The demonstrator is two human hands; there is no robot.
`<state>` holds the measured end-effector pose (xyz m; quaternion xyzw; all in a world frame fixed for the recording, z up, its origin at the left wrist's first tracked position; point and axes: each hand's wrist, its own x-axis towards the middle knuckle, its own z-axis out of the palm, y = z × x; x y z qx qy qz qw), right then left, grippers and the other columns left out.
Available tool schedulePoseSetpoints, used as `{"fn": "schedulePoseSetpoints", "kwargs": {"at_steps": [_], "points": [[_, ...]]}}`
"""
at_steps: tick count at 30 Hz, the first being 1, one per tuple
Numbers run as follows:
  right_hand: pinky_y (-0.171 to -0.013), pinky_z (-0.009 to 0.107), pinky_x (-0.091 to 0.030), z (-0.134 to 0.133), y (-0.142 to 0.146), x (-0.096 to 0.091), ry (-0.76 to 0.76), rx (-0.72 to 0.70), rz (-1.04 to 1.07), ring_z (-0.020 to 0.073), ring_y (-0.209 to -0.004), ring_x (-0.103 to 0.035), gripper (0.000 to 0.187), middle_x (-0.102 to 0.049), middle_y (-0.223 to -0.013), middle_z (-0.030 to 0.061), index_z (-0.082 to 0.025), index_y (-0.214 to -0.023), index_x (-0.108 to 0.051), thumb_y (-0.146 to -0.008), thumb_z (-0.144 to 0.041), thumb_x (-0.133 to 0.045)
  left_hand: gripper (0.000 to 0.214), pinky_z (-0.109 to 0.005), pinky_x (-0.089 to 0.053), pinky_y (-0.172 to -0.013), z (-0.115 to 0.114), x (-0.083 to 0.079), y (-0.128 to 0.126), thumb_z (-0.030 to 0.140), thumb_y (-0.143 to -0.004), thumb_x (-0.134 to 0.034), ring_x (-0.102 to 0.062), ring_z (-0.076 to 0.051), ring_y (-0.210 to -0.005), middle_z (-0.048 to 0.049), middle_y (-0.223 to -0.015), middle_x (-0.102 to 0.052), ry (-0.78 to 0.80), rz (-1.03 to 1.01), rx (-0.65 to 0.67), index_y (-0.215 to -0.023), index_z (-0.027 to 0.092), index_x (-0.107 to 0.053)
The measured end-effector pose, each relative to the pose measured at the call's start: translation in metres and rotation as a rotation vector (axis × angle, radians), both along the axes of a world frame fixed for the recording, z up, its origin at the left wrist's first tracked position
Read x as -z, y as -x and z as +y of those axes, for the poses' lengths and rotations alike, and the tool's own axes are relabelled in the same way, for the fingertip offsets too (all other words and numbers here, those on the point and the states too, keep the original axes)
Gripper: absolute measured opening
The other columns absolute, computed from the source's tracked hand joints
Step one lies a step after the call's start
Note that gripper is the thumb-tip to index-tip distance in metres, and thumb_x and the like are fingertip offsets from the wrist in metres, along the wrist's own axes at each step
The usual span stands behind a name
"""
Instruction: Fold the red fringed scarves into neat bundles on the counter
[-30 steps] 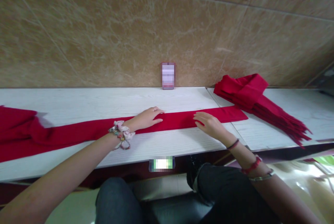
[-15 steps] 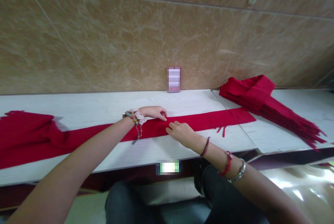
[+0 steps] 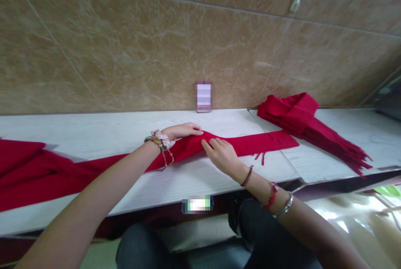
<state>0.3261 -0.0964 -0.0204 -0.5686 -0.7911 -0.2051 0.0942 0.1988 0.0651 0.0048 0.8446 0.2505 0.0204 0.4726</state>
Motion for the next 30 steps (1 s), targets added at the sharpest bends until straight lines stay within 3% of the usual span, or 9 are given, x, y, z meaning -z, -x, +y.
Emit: {"fn": "schedulePoseSetpoints", "kwargs": {"at_steps": [4,9,12,15,20,23,25,27,30], "points": [[-0.063,0.025,-0.043,-0.002,-0.02,-0.027,-0.049,0.103,0.126,0.0166,-0.075,-0.055,0.04,-0.06,-0.09,0.0092,-0.017,-0.128,-0.046,-0.091,-0.012,-0.032,0.036,-0.024,-0.037,-0.059,-0.005,-0.035,-0.025,0.047,-0.068,-0.062,-0.051,-0.012,-0.066,-0.0005,-0.077,-0.06,0.122,-0.09,-0.067,-0.084,0.015,-0.058],[-0.059,0.022,-0.043,-0.012,-0.069,-0.06,-0.132,0.202,0.203,0.0148,-0.071,-0.055,0.045,-0.058,-0.092,0.0087,-0.019,-0.129,-0.046,-0.089,-0.01,-0.028,0.025,-0.022,-0.035,-0.057,-0.006,-0.081,-0.088,0.034,-0.072,-0.06,-0.05,-0.01,-0.065,-0.0012,-0.075,-0.06,0.006,-0.143,0.015,-0.084,0.012,-0.062],[-0.059,0.023,-0.044,-0.023,-0.113,-0.073,-0.195,0.265,0.184,0.0157,-0.072,-0.055,0.045,-0.056,-0.092,0.0092,-0.019,-0.129,-0.047,-0.089,-0.011,-0.028,0.023,-0.021,-0.035,-0.056,-0.012,-0.097,-0.134,0.03,-0.075,-0.056,-0.05,-0.009,-0.064,-0.0008,-0.073,-0.058,-0.058,-0.173,0.087,-0.087,0.011,-0.063],[-0.058,0.024,-0.045,-0.038,-0.157,-0.077,-0.224,0.331,0.147,0.0164,-0.072,-0.056,0.045,-0.055,-0.093,0.0091,-0.019,-0.128,-0.048,-0.088,-0.013,-0.029,0.025,-0.022,-0.037,-0.058,-0.023,-0.102,-0.184,0.028,-0.081,-0.049,-0.051,-0.01,-0.065,-0.0022,-0.073,-0.059,-0.171,-0.191,0.169,-0.093,0.01,-0.062],[-0.047,0.021,-0.039,-0.061,-0.215,-0.049,-0.134,0.47,0.037,0.0136,-0.062,-0.054,0.044,-0.055,-0.092,0.0091,-0.019,-0.125,-0.052,-0.086,-0.012,-0.032,0.03,-0.027,-0.042,-0.074,-0.055,-0.079,-0.26,0.022,-0.085,-0.044,-0.057,-0.016,-0.086,-0.011,-0.095,-0.063,-0.496,-0.035,0.211,-0.105,0.005,-0.059],[-0.045,0.022,-0.037,-0.07,-0.238,-0.017,-0.019,0.553,-0.001,0.0149,-0.062,-0.054,0.046,-0.056,-0.089,0.0087,-0.018,-0.127,-0.05,-0.085,-0.01,-0.033,0.044,-0.032,-0.038,-0.089,-0.075,-0.051,-0.272,0.03,-0.085,-0.048,-0.05,-0.025,-0.109,-0.0191,-0.12,-0.053,-0.537,0.005,0.215,-0.121,0.004,-0.05],[-0.048,0.022,-0.039,-0.073,-0.247,0.002,0.036,0.565,0.016,0.0162,-0.066,-0.056,0.046,-0.057,-0.088,0.0085,-0.018,-0.126,-0.051,-0.084,-0.009,-0.034,0.061,-0.039,-0.035,-0.093,-0.086,-0.03,-0.259,0.042,-0.083,-0.051,-0.042,-0.032,-0.119,-0.0233,-0.133,-0.039,-0.566,0.036,0.212,-0.131,0.007,-0.04],[-0.054,0.023,-0.043,-0.074,-0.252,0.013,0.06,0.543,0.044,0.0169,-0.072,-0.058,0.046,-0.058,-0.092,0.0092,-0.017,-0.126,-0.051,-0.084,-0.008,-0.035,0.071,-0.044,-0.033,-0.095,-0.09,-0.011,-0.231,0.054,-0.079,-0.052,-0.035,-0.036,-0.124,-0.0194,-0.141,-0.029,-0.642,0.069,0.247,-0.136,0.017,-0.034],[-0.06,0.023,-0.046,-0.073,-0.255,0.016,0.063,0.521,0.086,0.0173,-0.077,-0.06,0.046,-0.059,-0.1,0.0105,-0.017,-0.126,-0.051,-0.084,-0.008,-0.035,0.069,-0.038,-0.035,-0.096,-0.087,0.007,-0.181,0.052,-0.079,-0.051,-0.038,-0.031,-0.123,-0.0162,-0.142,-0.028,-0.794,0.089,0.249,-0.136,0.018,-0.032]]}}
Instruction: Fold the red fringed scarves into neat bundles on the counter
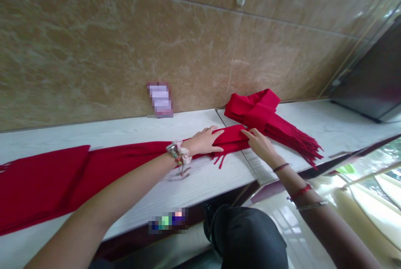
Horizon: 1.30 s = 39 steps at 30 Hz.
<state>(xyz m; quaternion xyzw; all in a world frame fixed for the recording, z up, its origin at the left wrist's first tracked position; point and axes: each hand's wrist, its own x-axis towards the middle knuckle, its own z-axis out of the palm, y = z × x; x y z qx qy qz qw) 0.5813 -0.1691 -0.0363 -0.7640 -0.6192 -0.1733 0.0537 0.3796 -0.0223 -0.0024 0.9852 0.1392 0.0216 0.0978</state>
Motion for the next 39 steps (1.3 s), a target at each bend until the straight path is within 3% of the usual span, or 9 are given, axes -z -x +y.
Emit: {"fn": "schedulePoseSetpoints", "kwargs": {"at_steps": [5,9,14,17,25,29,32,35,39], "points": [[-0.071,0.024,-0.051,0.006,-0.007,-0.005,-0.023,-0.069,-0.006,0.0178,-0.091,-0.062,0.047,-0.058,-0.117,0.0114,-0.017,-0.126,-0.051,-0.085,-0.005,-0.033,0.048,-0.036,-0.043,-0.084,0.014,0.006,0.05,0.029,-0.08,-0.051,-0.054,-0.025,-0.1,-0.0128,-0.118,-0.049,-0.197,0.072,-0.075,-0.126,0.017,-0.044],[-0.084,0.028,-0.05,0.011,-0.01,-0.004,-0.058,-0.144,-0.086,0.0204,-0.108,-0.056,0.042,-0.054,-0.127,0.012,-0.016,-0.122,-0.055,-0.085,-0.006,-0.036,0.03,-0.032,-0.044,-0.081,0.01,0.005,0.054,0.015,-0.083,-0.043,-0.055,-0.021,-0.095,-0.0106,-0.107,-0.054,-0.289,0.039,-0.084,-0.111,0.014,-0.053],[-0.084,0.031,-0.052,0.013,-0.013,-0.007,0.003,-0.228,-0.104,0.0213,-0.103,-0.06,0.034,-0.062,-0.117,0.012,-0.013,-0.111,-0.062,-0.086,-0.008,-0.039,0.03,-0.031,-0.046,-0.079,-0.01,0.016,0.053,0.031,-0.086,-0.048,-0.056,-0.021,-0.094,-0.011,-0.108,-0.054,-0.311,-0.014,-0.079,-0.111,0.014,-0.052],[-0.079,0.031,-0.054,0.011,-0.016,-0.01,0.004,-0.205,-0.048,0.0212,-0.097,-0.063,0.037,-0.064,-0.114,0.0116,-0.013,-0.116,-0.058,-0.086,-0.007,-0.037,0.029,-0.031,-0.047,-0.076,-0.013,0.021,0.055,0.013,-0.086,-0.044,-0.055,-0.021,-0.097,-0.0118,-0.109,-0.054,-0.416,0.02,-0.075,-0.114,0.015,-0.05],[-0.092,0.033,-0.048,-0.006,-0.024,-0.005,-0.217,-0.236,0.116,0.0204,-0.112,-0.055,0.044,-0.053,-0.129,0.0133,-0.011,-0.128,-0.048,-0.087,-0.008,-0.032,0.031,-0.03,-0.051,-0.066,-0.018,-0.02,0.062,0.006,-0.089,-0.033,-0.061,-0.02,-0.087,-0.009,-0.102,-0.059,-0.494,0.009,-0.148,-0.113,0.014,-0.05],[-0.097,0.036,-0.044,-0.019,-0.032,0.017,-0.186,-0.2,0.175,0.0216,-0.114,-0.053,0.053,-0.053,-0.129,0.0126,-0.013,-0.127,-0.05,-0.077,-0.003,-0.035,0.043,-0.03,-0.052,-0.075,-0.042,0.003,0.056,0.001,-0.087,-0.033,-0.055,-0.021,-0.108,-0.0122,-0.126,-0.052,-0.47,0.062,-0.054,-0.126,0.014,-0.043],[-0.096,0.037,-0.045,-0.023,-0.038,0.025,-0.131,-0.196,0.172,0.0227,-0.114,-0.053,0.058,-0.052,-0.13,0.012,-0.015,-0.127,-0.05,-0.073,0.0,-0.036,0.048,-0.032,-0.051,-0.081,-0.049,0.028,0.048,0.002,-0.086,-0.033,-0.044,-0.024,-0.122,-0.0139,-0.136,-0.043,-0.465,0.068,-0.091,-0.132,0.014,-0.038],[-0.093,0.034,-0.048,-0.02,-0.04,0.015,-0.115,-0.229,0.133,0.0209,-0.112,-0.055,0.059,-0.047,-0.135,0.0102,-0.017,-0.129,-0.049,-0.075,0.002,-0.033,0.045,-0.038,-0.047,-0.089,-0.047,0.033,0.038,0.011,-0.089,-0.035,-0.041,-0.027,-0.124,-0.0155,-0.138,-0.041,-0.471,-0.034,-0.126,-0.134,0.012,-0.038],[-0.097,0.034,-0.044,-0.013,-0.041,-0.004,-0.165,-0.283,0.037,0.0205,-0.12,-0.048,0.054,-0.042,-0.14,0.0078,-0.02,-0.13,-0.048,-0.082,-0.001,-0.032,0.046,-0.047,-0.036,-0.1,-0.044,0.028,0.018,0.016,-0.091,-0.031,-0.028,-0.026,-0.132,-0.0121,-0.145,-0.029,-0.455,-0.146,-0.037,-0.137,0.016,-0.034]]}}
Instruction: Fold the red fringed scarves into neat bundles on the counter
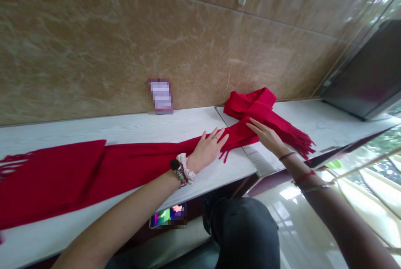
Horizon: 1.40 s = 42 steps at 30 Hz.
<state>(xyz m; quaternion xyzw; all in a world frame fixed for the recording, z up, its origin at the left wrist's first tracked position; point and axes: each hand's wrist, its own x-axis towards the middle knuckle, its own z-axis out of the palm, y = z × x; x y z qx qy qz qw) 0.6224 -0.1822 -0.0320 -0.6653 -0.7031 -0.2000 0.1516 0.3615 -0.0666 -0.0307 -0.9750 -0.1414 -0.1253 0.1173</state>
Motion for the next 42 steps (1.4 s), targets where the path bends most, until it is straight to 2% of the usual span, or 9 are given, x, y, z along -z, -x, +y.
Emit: {"fn": "schedulePoseSetpoints", "kwargs": {"at_steps": [6,11,19,23,27,29,33,36,42], "points": [[-0.081,0.032,-0.054,-0.004,-0.008,0.019,0.137,0.129,-0.016,0.0232,-0.103,-0.06,0.059,-0.042,-0.139,0.0118,-0.019,-0.132,-0.045,-0.078,0.002,-0.034,0.048,-0.054,-0.038,-0.096,0.0,0.014,-0.015,0.019,-0.091,-0.03,-0.024,-0.031,-0.133,-0.0093,-0.148,-0.025,0.152,0.121,0.045,-0.139,0.019,-0.029],[-0.078,0.034,-0.054,-0.004,-0.007,0.028,0.171,0.164,0.025,0.0258,-0.1,-0.062,0.064,-0.038,-0.14,0.0166,-0.015,-0.133,-0.045,-0.072,0.004,-0.035,0.049,-0.056,-0.037,-0.095,-0.003,0.007,-0.014,0.012,-0.089,-0.029,-0.025,-0.032,-0.133,-0.0111,-0.147,-0.026,0.145,0.125,0.034,-0.137,0.02,-0.033],[-0.088,0.032,-0.05,0.0,0.03,0.016,0.099,0.022,0.085,0.0224,-0.116,-0.051,0.068,-0.035,-0.143,0.0099,-0.02,-0.132,-0.045,-0.07,0.006,-0.033,0.047,-0.042,-0.041,-0.096,0.01,0.01,0.01,0.007,-0.089,-0.028,-0.032,-0.026,-0.131,-0.0118,-0.141,-0.037,0.14,0.082,0.045,-0.133,0.016,-0.04],[-0.096,0.041,-0.043,0.002,0.038,-0.006,-0.01,0.024,0.043,0.0231,-0.116,-0.051,0.063,-0.035,-0.143,0.0084,-0.022,-0.129,-0.049,-0.074,0.005,-0.033,0.051,-0.037,-0.039,-0.099,0.023,0.008,0.03,0.009,-0.088,-0.035,-0.029,-0.023,-0.133,-0.0116,-0.145,-0.029,0.158,0.086,0.057,-0.137,0.018,-0.033],[-0.106,0.039,-0.033,0.003,0.031,-0.025,-0.081,-0.039,-0.004,0.0219,-0.129,-0.036,0.055,-0.035,-0.144,0.0054,-0.02,-0.126,-0.052,-0.08,0.001,-0.032,0.059,-0.038,-0.04,-0.097,0.025,0.003,0.039,-0.001,-0.084,-0.028,-0.029,-0.023,-0.132,-0.0113,-0.146,-0.027,0.17,0.104,-0.037,-0.139,0.021,-0.03],[-0.105,0.038,-0.034,0.0,0.024,-0.02,-0.073,-0.008,-0.01,0.0222,-0.129,-0.035,0.053,-0.036,-0.143,0.0064,-0.019,-0.126,-0.053,-0.081,0.0,-0.032,0.057,-0.039,-0.039,-0.097,0.021,0.003,0.039,0.001,-0.085,-0.028,-0.03,-0.024,-0.132,-0.0114,-0.146,-0.027,0.162,0.099,-0.05,-0.139,0.021,-0.03],[-0.088,0.035,-0.05,-0.007,0.005,0.016,0.043,0.145,0.002,0.0229,-0.11,-0.056,0.059,-0.045,-0.137,0.0101,-0.02,-0.127,-0.052,-0.075,0.002,-0.035,0.049,-0.048,-0.04,-0.096,0.009,0.006,0.03,0.014,-0.089,-0.036,-0.03,-0.03,-0.131,-0.011,-0.145,-0.03,0.139,0.103,-0.059,-0.137,0.02,-0.034],[-0.079,0.035,-0.054,-0.008,-0.005,0.033,0.078,0.208,0.005,0.0234,-0.097,-0.063,0.063,-0.05,-0.132,0.0124,-0.02,-0.129,-0.048,-0.072,0.002,-0.037,0.049,-0.043,-0.044,-0.093,0.003,0.006,0.024,0.006,-0.088,-0.033,-0.038,-0.027,-0.127,-0.0128,-0.141,-0.036,0.121,0.132,-0.052,-0.135,0.017,-0.037],[-0.087,0.033,-0.051,0.0,-0.003,0.01,0.063,0.137,0.05,0.0232,-0.108,-0.058,0.07,-0.041,-0.139,0.011,-0.02,-0.133,-0.043,-0.068,0.006,-0.035,0.055,-0.034,-0.051,-0.082,0.007,-0.023,0.029,-0.003,-0.084,-0.031,-0.047,-0.023,-0.12,-0.0155,-0.136,-0.043,0.072,0.192,-0.066,-0.135,0.018,-0.036]]}}
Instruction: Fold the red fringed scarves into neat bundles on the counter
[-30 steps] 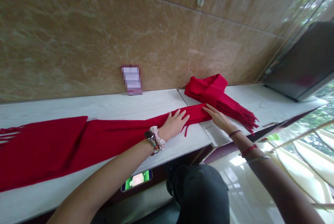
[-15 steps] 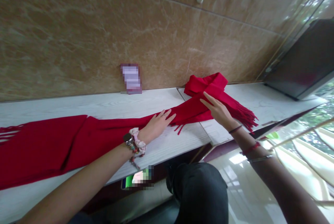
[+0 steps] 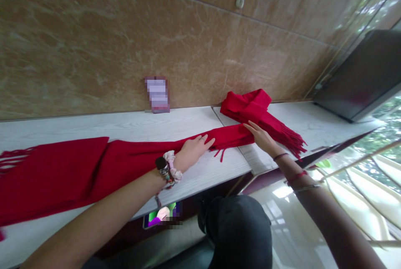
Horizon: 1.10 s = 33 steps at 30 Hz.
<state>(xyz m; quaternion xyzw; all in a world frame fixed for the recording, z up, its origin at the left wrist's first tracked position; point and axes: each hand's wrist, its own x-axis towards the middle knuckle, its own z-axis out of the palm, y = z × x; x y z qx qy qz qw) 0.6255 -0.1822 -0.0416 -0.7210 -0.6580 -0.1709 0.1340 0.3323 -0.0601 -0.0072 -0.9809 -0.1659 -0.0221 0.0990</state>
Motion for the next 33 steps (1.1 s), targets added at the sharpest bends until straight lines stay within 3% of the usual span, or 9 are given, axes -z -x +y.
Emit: {"fn": "schedulePoseSetpoints", "kwargs": {"at_steps": [4,11,14,16,18,21,24,30,33], "points": [[-0.089,0.036,-0.05,-0.002,0.002,-0.013,-0.07,0.015,-0.001,0.0253,-0.11,-0.056,0.07,-0.034,-0.144,0.0108,-0.02,-0.136,-0.039,-0.071,0.004,-0.036,0.05,-0.035,-0.047,-0.09,0.004,-0.013,-0.002,0.001,-0.087,-0.033,-0.042,-0.023,-0.124,-0.0131,-0.136,-0.043,-0.05,-0.08,0.017,-0.133,0.021,-0.038],[-0.08,0.035,-0.053,-0.007,-0.009,0.02,-0.003,0.082,-0.049,0.0248,-0.106,-0.058,0.061,-0.041,-0.139,0.0121,-0.019,-0.129,-0.048,-0.073,0.003,-0.034,0.054,-0.042,-0.04,-0.096,-0.003,0.023,-0.006,0.003,-0.088,-0.029,-0.03,-0.026,-0.132,-0.0088,-0.147,-0.027,0.131,0.027,0.075,-0.139,0.022,-0.03],[-0.081,0.037,-0.053,-0.008,-0.01,0.026,-0.048,0.114,0.001,0.025,-0.102,-0.06,0.06,-0.046,-0.133,0.0139,-0.018,-0.127,-0.05,-0.073,0.002,-0.034,0.055,-0.045,-0.037,-0.097,-0.007,0.018,-0.01,0.009,-0.088,-0.036,-0.028,-0.028,-0.133,-0.0088,-0.146,-0.028,0.181,0.027,0.079,-0.14,0.023,-0.027],[-0.082,0.038,-0.052,-0.008,-0.008,0.026,-0.077,0.121,0.05,0.0248,-0.099,-0.061,0.059,-0.049,-0.128,0.015,-0.017,-0.125,-0.053,-0.071,0.002,-0.036,0.049,-0.048,-0.033,-0.1,-0.012,0.011,-0.021,0.024,-0.091,-0.038,-0.026,-0.029,-0.133,-0.0104,-0.145,-0.03,0.167,-0.055,0.091,-0.139,0.021,-0.029],[-0.085,0.039,-0.051,-0.008,-0.005,0.026,-0.1,0.095,0.089,0.0246,-0.102,-0.059,0.059,-0.051,-0.124,0.0145,-0.017,-0.123,-0.055,-0.069,0.001,-0.037,0.05,-0.051,-0.028,-0.103,-0.016,0.008,-0.037,0.039,-0.092,-0.035,-0.023,-0.029,-0.134,-0.0113,-0.146,-0.028,0.138,-0.159,0.105,-0.138,0.019,-0.032],[-0.092,0.04,-0.047,-0.007,0.005,0.028,-0.127,0.018,0.134,0.024,-0.11,-0.054,0.062,-0.051,-0.124,0.0126,-0.02,-0.124,-0.053,-0.069,0.001,-0.036,0.053,-0.055,-0.026,-0.103,-0.012,0.016,-0.052,0.045,-0.092,-0.035,-0.019,-0.03,-0.135,-0.0105,-0.147,-0.026,0.161,-0.181,0.076,-0.138,0.019,-0.032],[-0.096,0.041,-0.044,-0.006,0.021,0.029,-0.135,-0.059,0.171,0.0227,-0.116,-0.05,0.067,-0.048,-0.13,0.0111,-0.022,-0.13,-0.047,-0.069,0.002,-0.035,0.052,-0.056,-0.029,-0.1,0.0,0.028,-0.045,0.044,-0.092,-0.034,-0.019,-0.032,-0.135,-0.0091,-0.148,-0.024,0.238,-0.101,0.055,-0.139,0.023,-0.03],[-0.097,0.039,-0.044,0.003,0.049,0.002,-0.078,-0.066,0.141,0.0239,-0.12,-0.047,0.063,-0.038,-0.141,0.0129,-0.017,-0.131,-0.046,-0.073,0.003,-0.033,0.054,-0.057,-0.025,-0.102,0.001,0.024,-0.015,0.044,-0.09,-0.04,-0.015,-0.031,-0.136,-0.0104,-0.149,-0.021,0.186,-0.12,0.082,-0.139,0.023,-0.03],[-0.098,0.038,-0.044,0.004,0.049,-0.012,-0.075,-0.071,0.099,0.0232,-0.12,-0.047,0.061,-0.041,-0.139,0.0111,-0.018,-0.13,-0.048,-0.075,0.002,-0.034,0.051,-0.049,-0.032,-0.101,-0.006,0.019,-0.017,0.039,-0.09,-0.042,-0.025,-0.029,-0.133,-0.013,-0.145,-0.029,0.179,-0.164,0.065,-0.135,0.017,-0.037]]}}
